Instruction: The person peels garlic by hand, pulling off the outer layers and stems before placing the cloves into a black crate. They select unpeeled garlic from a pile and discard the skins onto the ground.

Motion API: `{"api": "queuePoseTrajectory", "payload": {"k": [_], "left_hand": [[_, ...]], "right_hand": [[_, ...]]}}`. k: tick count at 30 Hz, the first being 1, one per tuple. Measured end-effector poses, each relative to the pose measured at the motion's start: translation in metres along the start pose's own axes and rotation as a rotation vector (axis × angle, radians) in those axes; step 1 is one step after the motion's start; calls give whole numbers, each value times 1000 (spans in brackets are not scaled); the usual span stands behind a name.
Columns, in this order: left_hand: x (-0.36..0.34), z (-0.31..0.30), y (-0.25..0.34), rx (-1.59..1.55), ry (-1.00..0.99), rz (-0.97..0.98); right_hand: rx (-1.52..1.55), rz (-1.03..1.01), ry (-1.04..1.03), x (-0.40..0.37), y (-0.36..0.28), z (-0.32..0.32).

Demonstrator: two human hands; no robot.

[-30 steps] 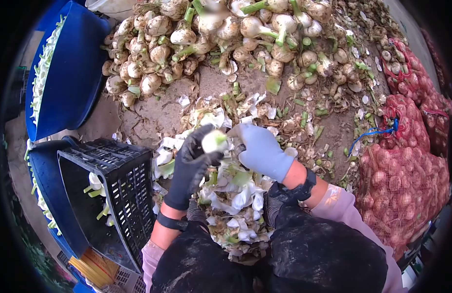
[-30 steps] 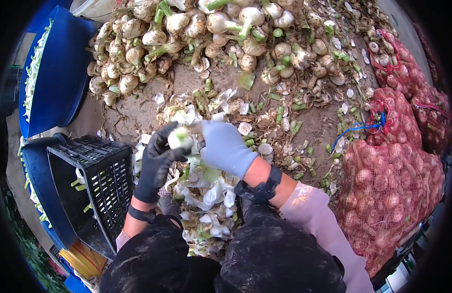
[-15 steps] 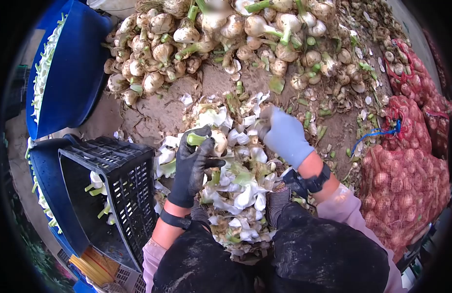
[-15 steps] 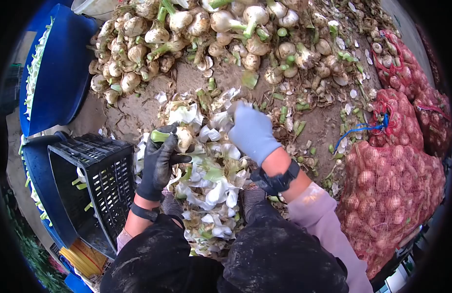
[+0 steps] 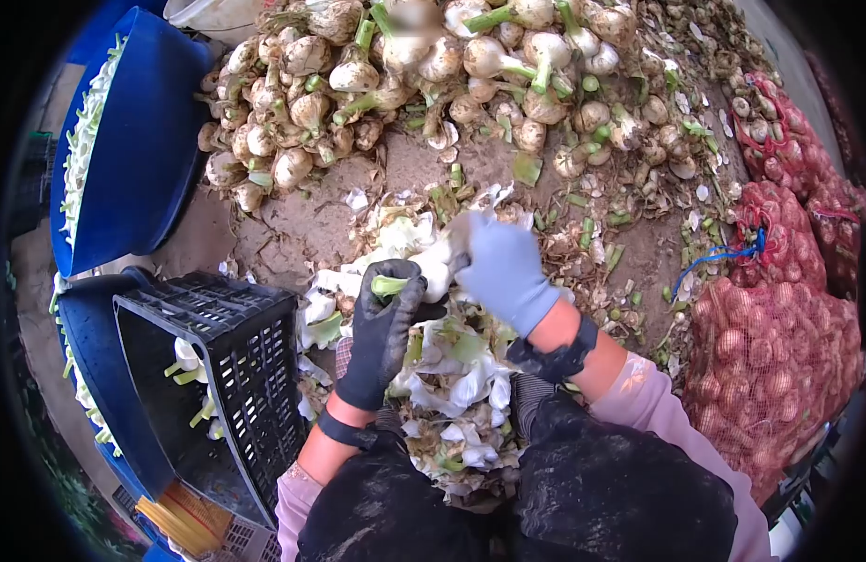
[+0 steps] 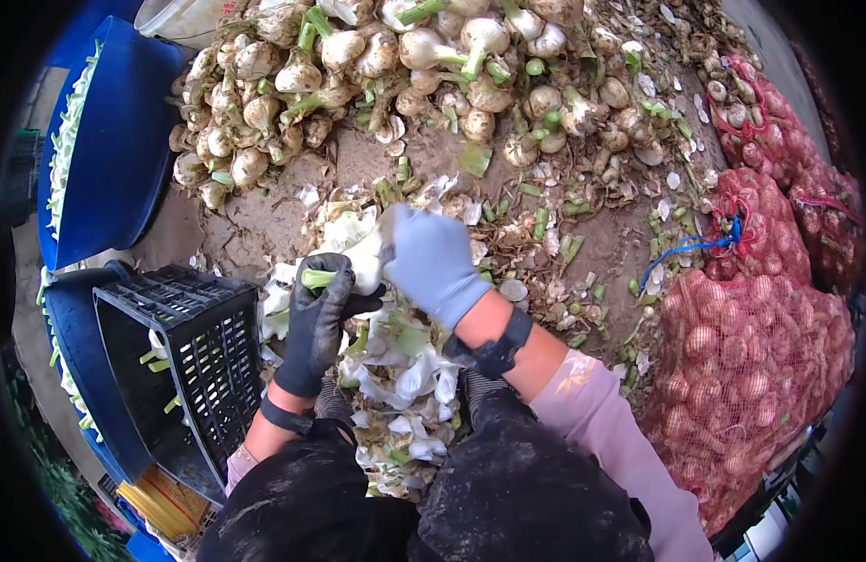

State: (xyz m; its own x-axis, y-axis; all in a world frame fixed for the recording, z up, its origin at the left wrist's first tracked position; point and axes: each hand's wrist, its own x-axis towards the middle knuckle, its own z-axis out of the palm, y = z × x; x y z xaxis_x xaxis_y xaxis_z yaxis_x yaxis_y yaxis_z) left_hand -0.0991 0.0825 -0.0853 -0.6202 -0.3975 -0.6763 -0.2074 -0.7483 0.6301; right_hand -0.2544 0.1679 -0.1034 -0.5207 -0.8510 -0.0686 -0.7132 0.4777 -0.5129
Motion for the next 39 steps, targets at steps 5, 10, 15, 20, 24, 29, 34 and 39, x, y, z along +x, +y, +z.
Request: {"api": "queuePoseTrajectory", "payload": {"k": [5,10,15,20,24,29,34,39], "left_hand": [[-3,-15,14,96,-112,364],[-1,-82,75,-359,56,628],[-35,-108,217,-459,-495,843],[18,-4,111,341,2,528],[45,-9,21,390,-100,207],[36,1,-22,1243,-200,788],[30,-7,-12,745,-249,446],[16,1,-7,1056,-360,622]], "right_hand": [[-6,132,147,-1,55,4],[-20,157,-220,-40,78,-6],[-232,294,-4,6,90,-39],[-478,351,-5,85,99,-11],[-108,448,42,69,100,-14],[1174,564,-244,-17,37,-6],[1066,286,-462,-33,31,-20],[524,258,-636,-15,22,-26]]}}
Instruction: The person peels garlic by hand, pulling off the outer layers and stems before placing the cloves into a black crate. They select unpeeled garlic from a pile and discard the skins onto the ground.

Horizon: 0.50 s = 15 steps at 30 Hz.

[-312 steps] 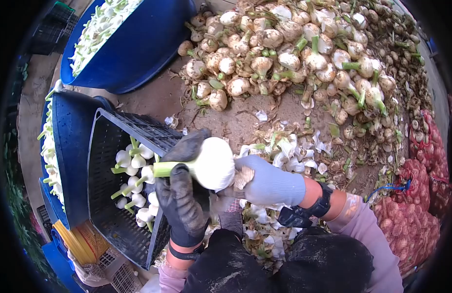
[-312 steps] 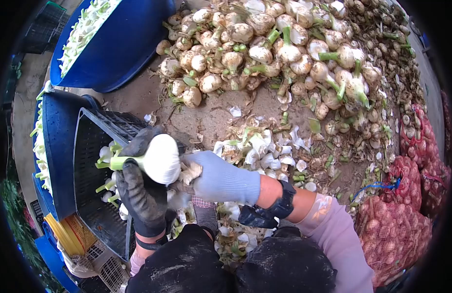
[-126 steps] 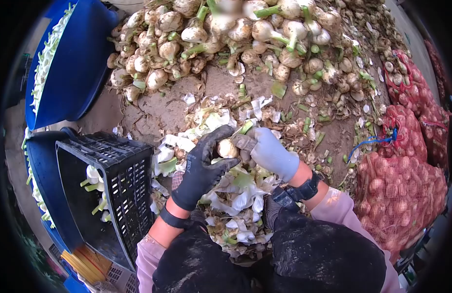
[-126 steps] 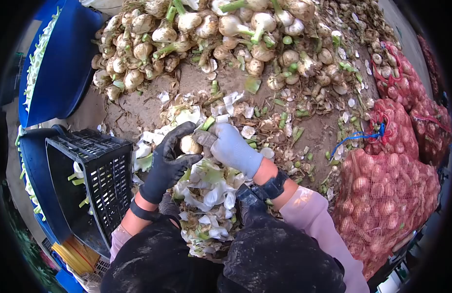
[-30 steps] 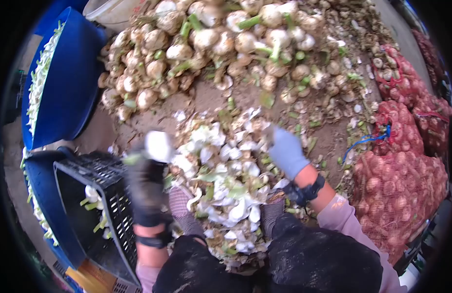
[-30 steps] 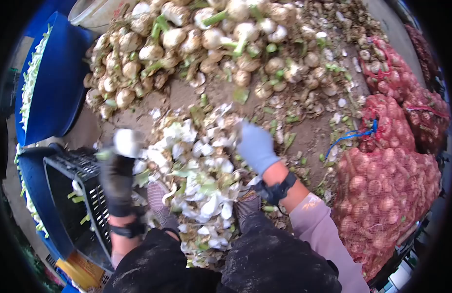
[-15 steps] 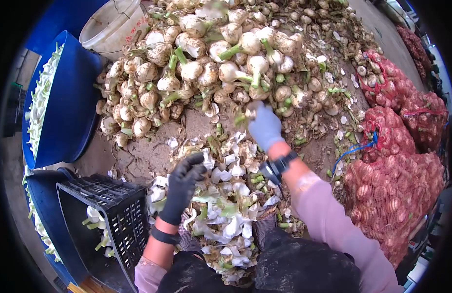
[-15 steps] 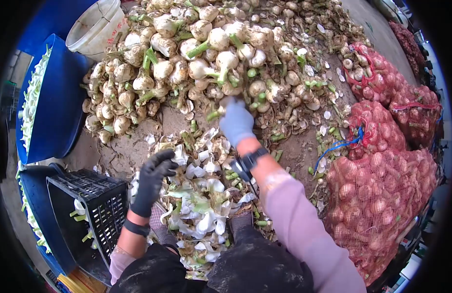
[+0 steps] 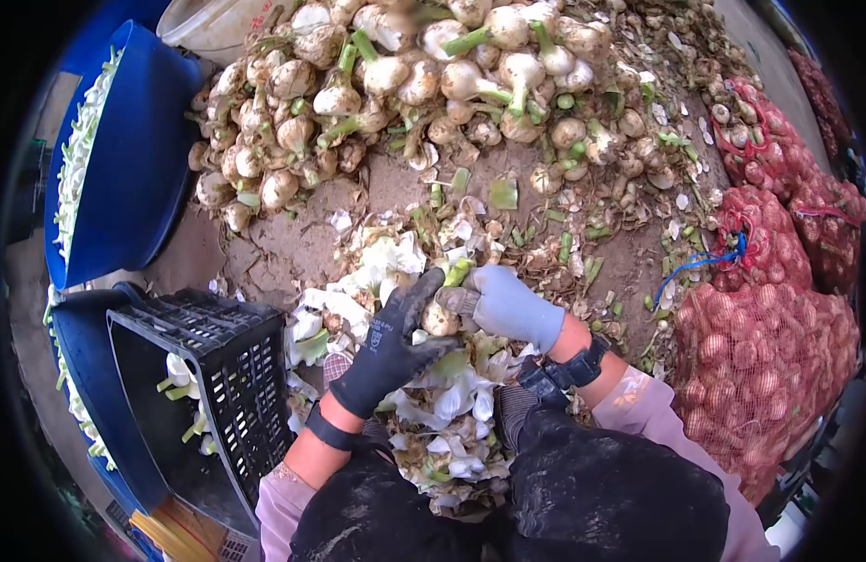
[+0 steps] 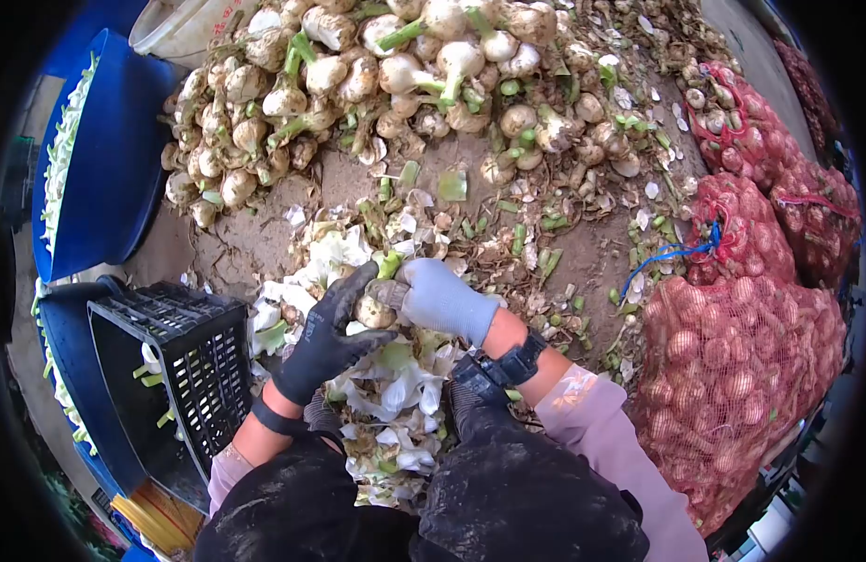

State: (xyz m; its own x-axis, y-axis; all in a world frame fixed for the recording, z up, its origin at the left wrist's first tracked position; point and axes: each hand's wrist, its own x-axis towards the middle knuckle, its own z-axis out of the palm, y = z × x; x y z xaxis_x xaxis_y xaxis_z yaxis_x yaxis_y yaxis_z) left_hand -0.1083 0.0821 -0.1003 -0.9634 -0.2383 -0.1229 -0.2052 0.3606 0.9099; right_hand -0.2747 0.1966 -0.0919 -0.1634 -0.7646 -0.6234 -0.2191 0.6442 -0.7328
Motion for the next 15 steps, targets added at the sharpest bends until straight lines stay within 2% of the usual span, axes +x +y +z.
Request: {"api": "queuePoseTrajectory", "payload": {"k": [1,2,3,4,5,7,9,10,11,12,13,15], "left_hand": [[-1,0,-3,7,27,-2],[0,-2,-6,-148,21,-25],[-1,-2,-9,-148,19,-31],[-1,-2,-11,-342,66,-87],[-3,-1,-13,-536,113,-147],[0,-5,-11,-565,108,-126],[0,-10,-2,-910,79,-374],[-3,-13,-3,-1126,13,-382],[-2,-11,-2,-1126,13,-383],[1,-8,1,-1368,37,-429],[3,-7,2,-1610,62,-470],[2,-10,-1,-1623,19,-463]], "right_hand": [[1,-1,-13,-1,-3,2],[281,81,-35,-6,-9,2],[560,164,-54,-10,-12,4],[628,84,-6,-10,-6,12],[634,89,-10,-9,-3,15],[745,91,6,-9,1,17],[722,122,27,-7,10,20],[466,-64,197,-3,19,26],[203,-248,359,-1,22,30],[-114,-296,491,-6,11,27],[-115,-298,492,-4,16,30],[-106,-527,603,2,25,36]]}}
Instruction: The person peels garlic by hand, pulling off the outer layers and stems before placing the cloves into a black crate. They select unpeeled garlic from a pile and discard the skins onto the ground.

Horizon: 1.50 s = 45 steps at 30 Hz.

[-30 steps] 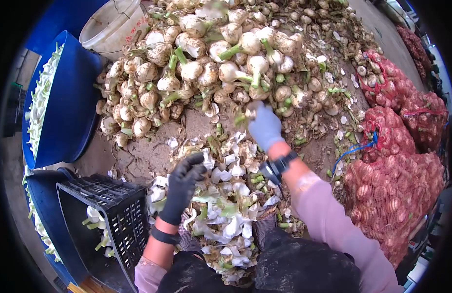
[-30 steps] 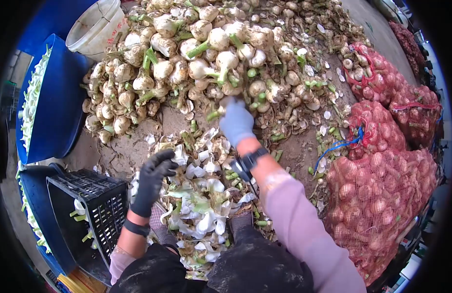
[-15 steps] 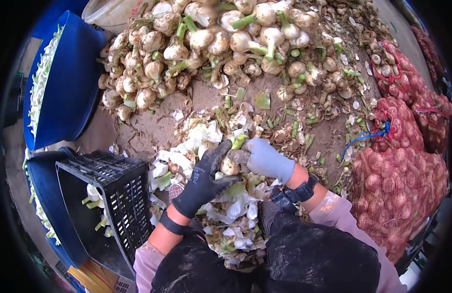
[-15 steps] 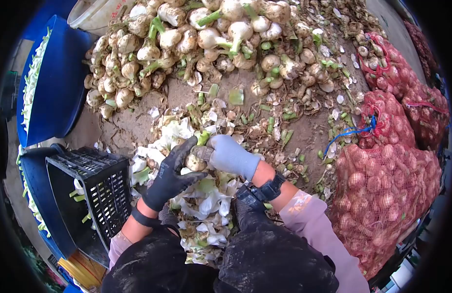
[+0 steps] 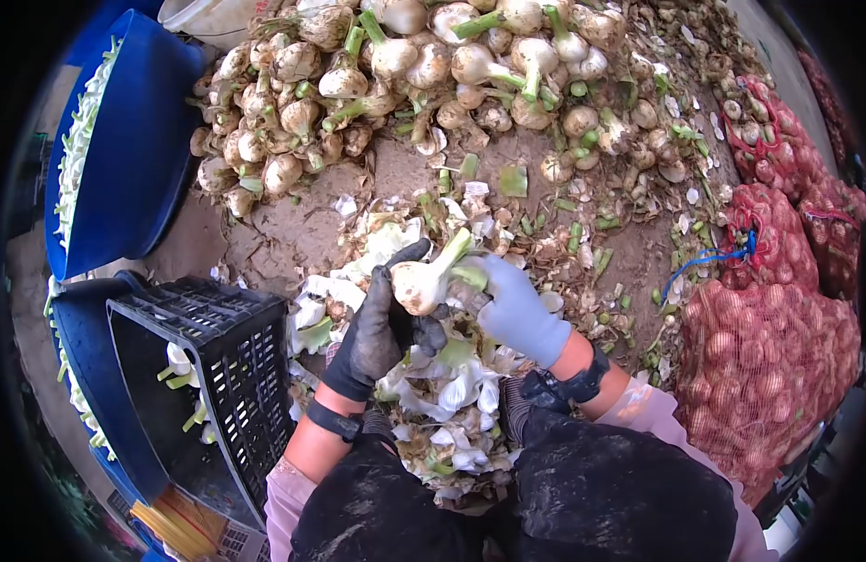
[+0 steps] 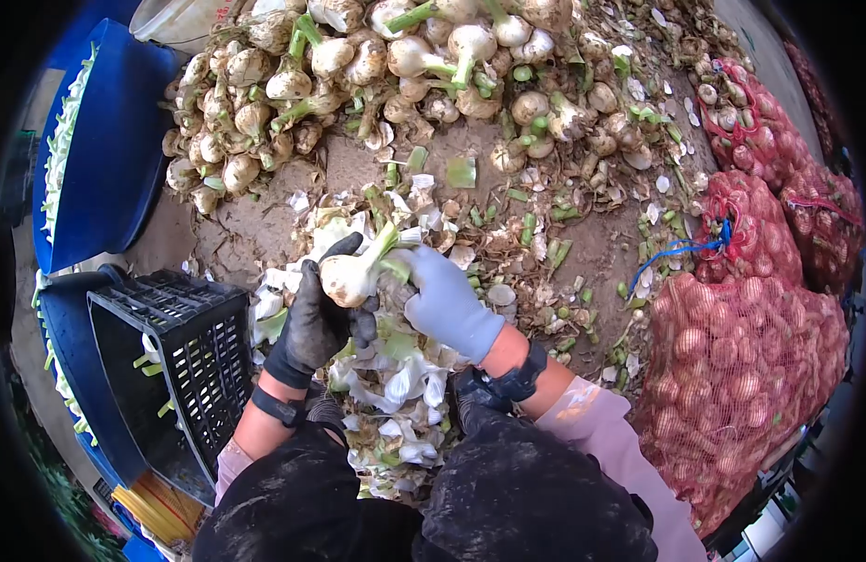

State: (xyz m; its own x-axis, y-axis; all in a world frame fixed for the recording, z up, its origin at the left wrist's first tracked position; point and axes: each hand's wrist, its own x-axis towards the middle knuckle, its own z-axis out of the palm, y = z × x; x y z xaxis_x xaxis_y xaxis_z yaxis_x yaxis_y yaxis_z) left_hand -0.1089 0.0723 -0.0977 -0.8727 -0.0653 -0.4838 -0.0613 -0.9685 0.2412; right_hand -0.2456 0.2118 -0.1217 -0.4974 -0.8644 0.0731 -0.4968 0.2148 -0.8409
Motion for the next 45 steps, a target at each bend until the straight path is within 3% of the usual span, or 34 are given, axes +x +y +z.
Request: {"api": "queuePoseTrajectory", "payload": {"k": [2,3,4,6,7,8,10,11,12,14,15,16,18,20,22,24,26,29,30,32,33,34,37,39,40,41,42,43,44,45], "left_hand": [[1,4,3,427,198,-65],[-7,11,1,692,89,40],[-6,7,-2,691,86,36],[-5,-6,-5,837,234,134],[-9,9,9,759,325,20],[1,-17,0,462,373,255],[11,-23,0,804,466,557],[10,-24,-1,1068,488,623],[8,-24,1,1131,349,656],[1,3,7,1624,154,657],[2,0,2,1460,175,558],[-2,-1,3,1466,171,552],[-6,0,9,747,354,188],[-4,-10,7,708,341,169],[-3,-16,5,276,115,279],[-5,-11,18,124,240,284],[-3,-25,22,13,232,333],[-14,-42,32,-67,211,487],[-20,-37,37,-97,216,532],[-23,-22,36,-106,232,573],[-19,-17,34,-12,213,556],[-14,-12,31,77,193,535],[-9,-6,21,203,292,472],[-14,-8,25,247,375,521],[-19,-7,27,321,440,582],[-25,-8,32,429,560,699],[-37,0,38,595,520,816],[-61,-31,46,1272,730,1004],[-75,-21,59,1151,802,1014],[-89,-7,69,1104,878,1268]], "right_hand": [[122,-54,-103,6,-2,-8],[238,-110,-207,9,-3,-12],[237,-105,-204,9,-2,-11],[676,632,-272,15,-4,-3],[600,644,-299,17,-12,-7],[604,645,-302,15,-14,-7],[866,695,-359,10,-20,-6],[915,690,-289,11,-26,-6],[913,692,-293,10,-21,-2],[528,166,-345,6,-6,5],[531,166,-342,8,-8,1],[344,226,-369,9,-13,-4],[-47,331,-421,14,-19,-17],[-158,366,-303,8,-4,-18],[-355,360,-488,-4,1,-21],[-228,242,-1157,-5,-28,-36],[300,229,-1348,-32,-34,-35],[509,157,-1218,-2,-37,-61],[155,347,-1133,15,-39,-64],[-443,64,-699,18,-28,-42],[-297,18,-613,22,-26,-28],[-83,-92,-392,23,-13,-1],[189,106,-411,40,-37,15],[644,377,-578,45,-50,13],[652,368,-582,45,-54,7],[768,272,-762,38,-54,-6],[872,169,-937,34,-52,-15],[641,8,-976,36,-49,-23],[606,24,-965,39,-44,-26],[1,53,-846,42,-36,-22]]}}
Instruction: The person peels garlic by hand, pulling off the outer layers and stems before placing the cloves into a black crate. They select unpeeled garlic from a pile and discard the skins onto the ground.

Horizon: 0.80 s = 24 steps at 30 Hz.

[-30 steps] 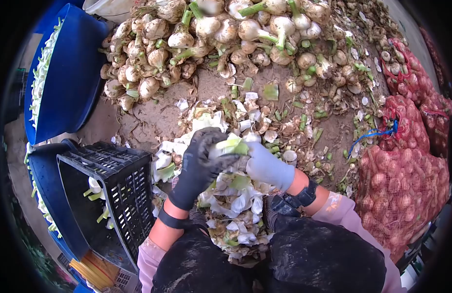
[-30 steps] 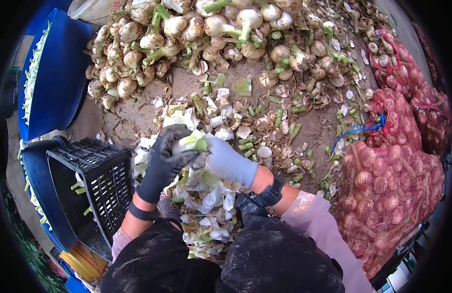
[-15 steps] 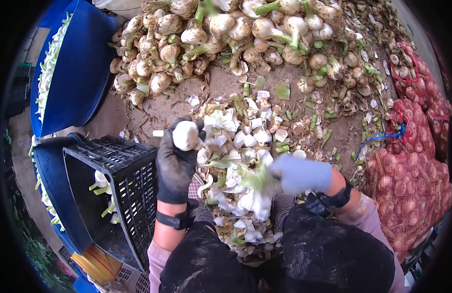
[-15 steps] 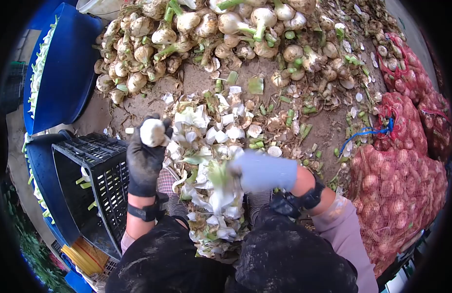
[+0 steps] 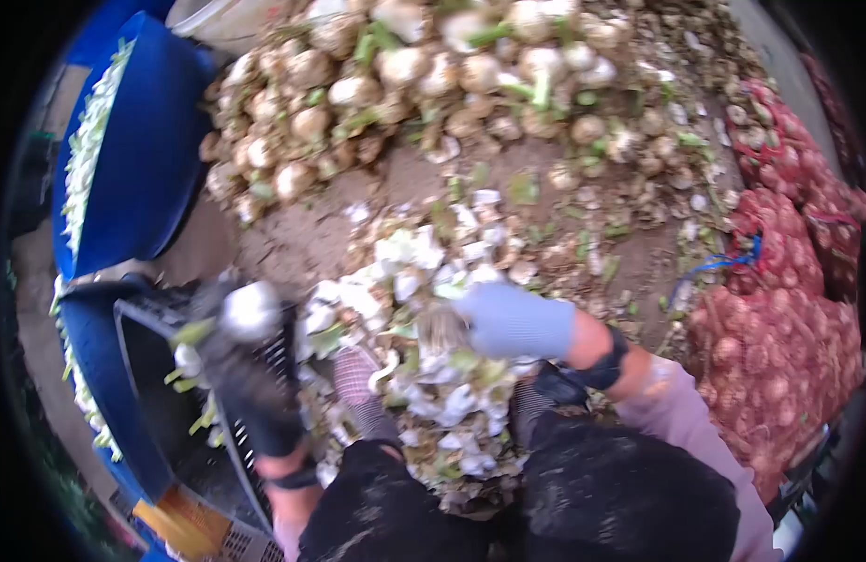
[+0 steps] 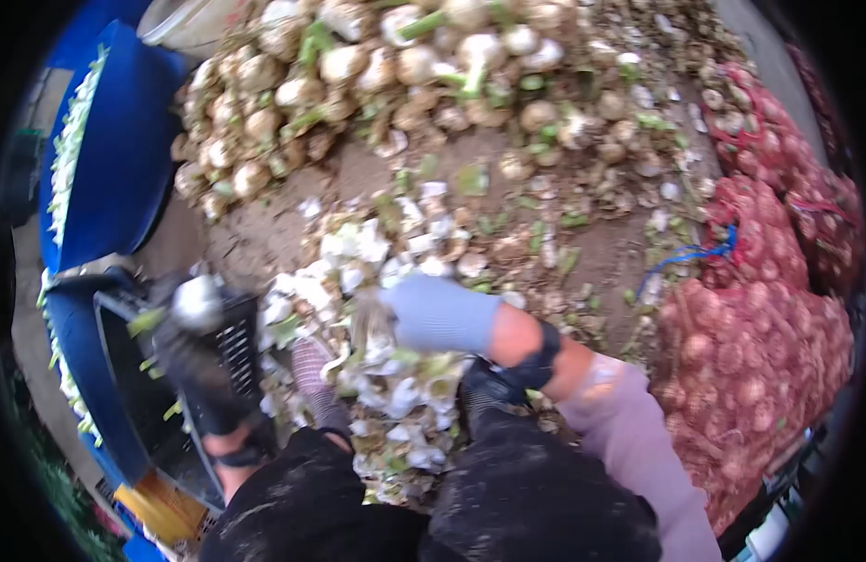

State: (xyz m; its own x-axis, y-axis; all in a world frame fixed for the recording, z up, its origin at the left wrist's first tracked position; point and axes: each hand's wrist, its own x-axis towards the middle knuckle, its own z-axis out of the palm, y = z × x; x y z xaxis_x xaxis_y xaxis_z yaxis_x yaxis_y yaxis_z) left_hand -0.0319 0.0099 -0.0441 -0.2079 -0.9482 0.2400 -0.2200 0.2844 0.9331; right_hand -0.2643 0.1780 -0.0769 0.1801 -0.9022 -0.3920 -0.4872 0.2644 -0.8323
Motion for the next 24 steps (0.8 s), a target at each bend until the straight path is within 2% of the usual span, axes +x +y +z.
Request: {"api": "queuePoseTrajectory", "payload": {"k": [1,2,3,4,5,6,7,8,9,10,12,13,14,15,16,17,19,20,21,22,23,24], "left_hand": [[16,-20,25,-59,68,-56],[31,-48,33,137,169,-15],[39,-45,60,483,372,-4],[49,-87,50,491,251,196],[51,-81,59,473,253,203],[51,-72,71,503,245,244],[44,-61,80,536,247,277],[37,-38,85,205,198,109],[32,-17,77,111,109,116],[25,-5,72,105,-32,111],[10,25,68,38,-247,-85],[6,33,53,38,-243,-92],[1,41,33,-36,-378,-123],[-3,49,16,-118,-519,-146],[-7,59,3,-81,-627,-92],[-10,70,-4,-48,-732,-36],[-20,95,-5,-47,-823,-41],[-25,106,-10,17,-879,5],[-30,116,-10,75,-906,124],[-37,123,-4,96,-914,131],[-44,130,1,70,-897,171],[-48,130,-6,106,-924,184]], "right_hand": [[-513,265,142,3,12,1],[-659,245,405,7,34,-5],[-805,204,668,13,58,-8],[-747,276,661,20,82,11],[-683,347,659,23,94,29],[-688,274,122,9,59,24],[-613,279,-72,9,33,39],[-292,-28,-172,3,30,71],[-209,82,-471,-12,19,90],[279,-136,-485,-29,14,80],[525,67,-440,-38,15,29],[203,27,-112,-41,11,-13],[81,115,209,-46,22,-38],[-606,454,397,-46,19,-68],[-1109,309,926,-50,71,-76],[-1016,359,997,-48,107,-85],[-966,481,756,-45,111,-92],[-971,467,750,-39,107,-90],[-653,358,792,-35,83,-77],[-323,253,821,-31,59,-59],[183,140,827,-23,44,-45],[579,128,809,-12,29,-35]]}}
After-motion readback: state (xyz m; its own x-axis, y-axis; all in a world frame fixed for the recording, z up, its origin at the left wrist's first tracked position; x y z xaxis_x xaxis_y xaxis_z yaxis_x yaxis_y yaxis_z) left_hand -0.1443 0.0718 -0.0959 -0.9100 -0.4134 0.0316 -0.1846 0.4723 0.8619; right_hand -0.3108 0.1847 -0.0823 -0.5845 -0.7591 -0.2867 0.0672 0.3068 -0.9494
